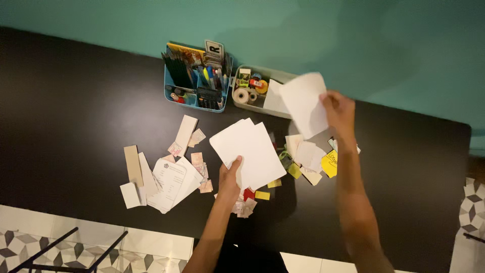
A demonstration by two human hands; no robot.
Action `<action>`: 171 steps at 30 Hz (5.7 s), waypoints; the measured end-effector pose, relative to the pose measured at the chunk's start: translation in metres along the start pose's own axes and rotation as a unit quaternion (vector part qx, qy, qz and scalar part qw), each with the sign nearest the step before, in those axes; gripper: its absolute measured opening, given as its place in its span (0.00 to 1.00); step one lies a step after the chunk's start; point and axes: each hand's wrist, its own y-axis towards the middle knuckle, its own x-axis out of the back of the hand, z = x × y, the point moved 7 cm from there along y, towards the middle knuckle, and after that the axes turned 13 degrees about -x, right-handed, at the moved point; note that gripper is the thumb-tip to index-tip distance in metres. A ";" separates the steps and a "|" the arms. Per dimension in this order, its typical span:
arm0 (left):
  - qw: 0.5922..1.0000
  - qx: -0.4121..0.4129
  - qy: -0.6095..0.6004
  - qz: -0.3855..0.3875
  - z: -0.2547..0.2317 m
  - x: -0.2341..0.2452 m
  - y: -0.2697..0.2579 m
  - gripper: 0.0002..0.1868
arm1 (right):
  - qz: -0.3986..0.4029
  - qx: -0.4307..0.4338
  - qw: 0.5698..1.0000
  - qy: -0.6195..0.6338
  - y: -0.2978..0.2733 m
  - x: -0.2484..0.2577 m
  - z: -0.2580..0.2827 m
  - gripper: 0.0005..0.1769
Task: The person sorts a pile of mixed paper scraps, cards, and envelopes on a black table. They pick up items, separate them into groups, and place them into two plastic storage bins. The person handles the items by hand, organizing them into neat stacks within the containers.
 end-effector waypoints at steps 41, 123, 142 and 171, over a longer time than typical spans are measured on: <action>0.998 0.003 0.002 -0.058 -0.004 0.038 -0.011 0.25 | 0.201 -0.025 0.896 -0.394 0.064 -0.114 -0.087 0.24; 0.999 -0.024 0.005 -0.048 0.004 0.034 -0.020 0.27 | 0.290 -0.108 0.853 -0.420 0.051 -0.108 -0.065 0.37; 0.998 -0.030 -0.036 -0.041 -0.004 0.019 -0.011 0.25 | 0.212 0.000 0.965 -0.154 -0.031 -0.102 0.020 0.22; 0.996 -0.003 -0.055 -0.065 0.003 0.035 -0.013 0.23 | 0.010 0.147 0.964 -0.220 0.065 -0.051 0.000 0.11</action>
